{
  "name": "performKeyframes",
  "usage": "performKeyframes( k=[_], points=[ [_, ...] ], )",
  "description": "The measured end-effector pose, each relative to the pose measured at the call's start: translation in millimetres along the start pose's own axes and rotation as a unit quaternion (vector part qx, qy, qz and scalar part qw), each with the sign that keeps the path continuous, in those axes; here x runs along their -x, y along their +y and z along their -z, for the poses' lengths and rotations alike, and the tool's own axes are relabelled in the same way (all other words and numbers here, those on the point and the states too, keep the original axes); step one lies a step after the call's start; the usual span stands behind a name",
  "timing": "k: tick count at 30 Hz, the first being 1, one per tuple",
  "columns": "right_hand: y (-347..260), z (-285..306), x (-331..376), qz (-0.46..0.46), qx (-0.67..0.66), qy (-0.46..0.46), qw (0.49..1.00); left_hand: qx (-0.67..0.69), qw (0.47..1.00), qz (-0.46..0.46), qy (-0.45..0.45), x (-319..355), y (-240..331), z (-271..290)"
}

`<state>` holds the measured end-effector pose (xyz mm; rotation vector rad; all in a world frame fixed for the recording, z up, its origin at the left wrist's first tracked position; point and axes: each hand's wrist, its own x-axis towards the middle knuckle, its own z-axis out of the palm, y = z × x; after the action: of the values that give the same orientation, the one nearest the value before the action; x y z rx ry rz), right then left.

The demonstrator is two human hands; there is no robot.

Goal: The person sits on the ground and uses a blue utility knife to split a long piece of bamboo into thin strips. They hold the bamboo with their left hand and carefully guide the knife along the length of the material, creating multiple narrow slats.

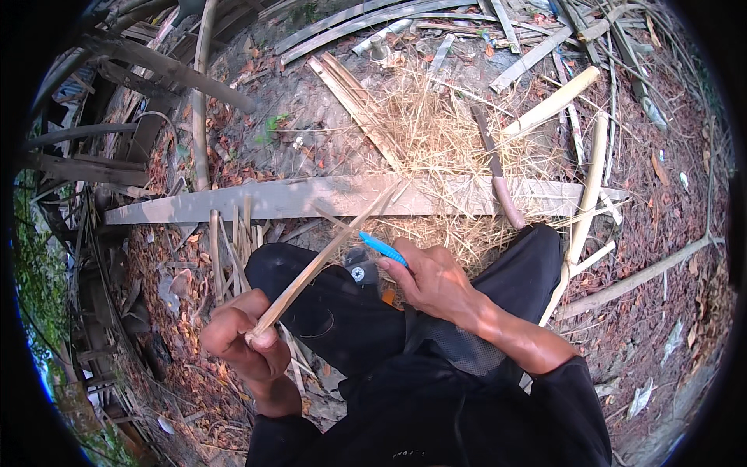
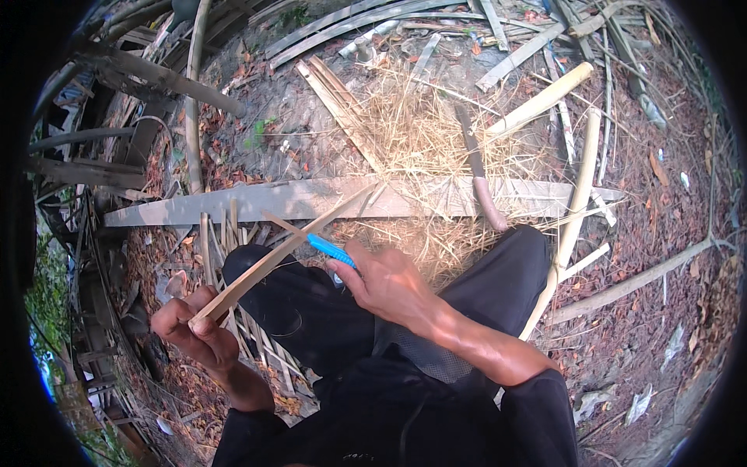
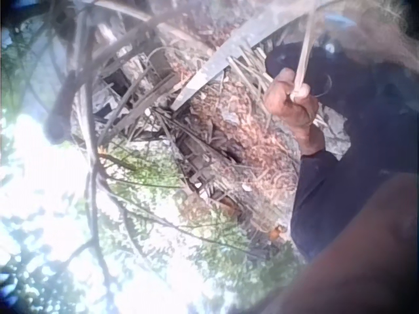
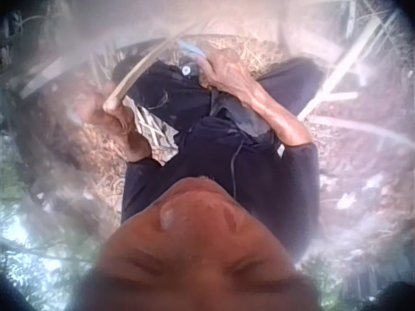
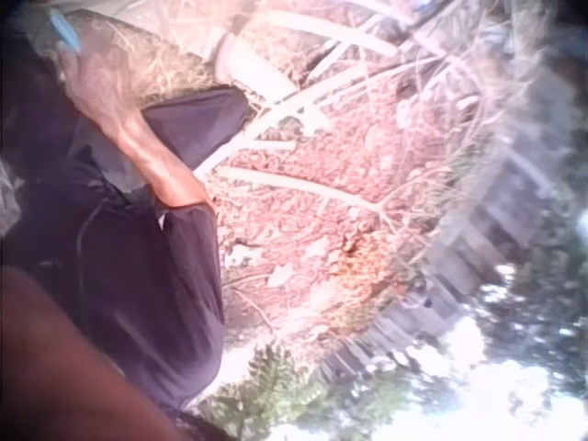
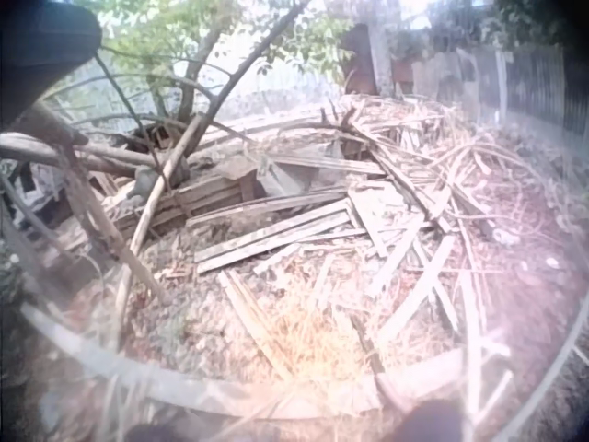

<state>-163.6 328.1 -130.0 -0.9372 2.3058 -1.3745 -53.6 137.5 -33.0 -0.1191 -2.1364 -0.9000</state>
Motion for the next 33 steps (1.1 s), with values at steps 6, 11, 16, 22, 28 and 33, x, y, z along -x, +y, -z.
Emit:
performKeyframes(
  k=[6, 11, 16, 22, 28, 33],
  points=[
    [76.8, -10.5, -8.8, -0.114, 0.043, -0.028, 0.992, -0.015, 0.999, 0.031, 0.019, 6.3, 1.8, 4.4],
    [15.8, -2.1, -2.1, 0.049, 0.0, 0.003, 0.999, -0.098, 0.995, 0.022, 0.016, 9.7, -0.4, 6.4],
    [116.9, -30.7, -15.8, -0.128, 0.073, -0.001, 0.989, -0.098, 0.994, 0.019, 0.047, 1.0, -4.3, 3.2],
    [74.4, -39.7, -18.2, -0.036, 0.015, -0.019, 0.999, -0.168, 0.981, 0.051, 0.089, 3.6, -3.7, 6.0],
    [150.3, -49.9, -36.1, -0.051, 0.13, 0.001, 0.99, -0.191, 0.976, 0.067, 0.082, 8.8, -15.0, 22.4],
    [125.2, -49.3, -36.4, -0.018, 0.144, 0.01, 0.989, -0.166, 0.98, 0.08, 0.076, 13.6, -18.8, 28.9]
  ],
)
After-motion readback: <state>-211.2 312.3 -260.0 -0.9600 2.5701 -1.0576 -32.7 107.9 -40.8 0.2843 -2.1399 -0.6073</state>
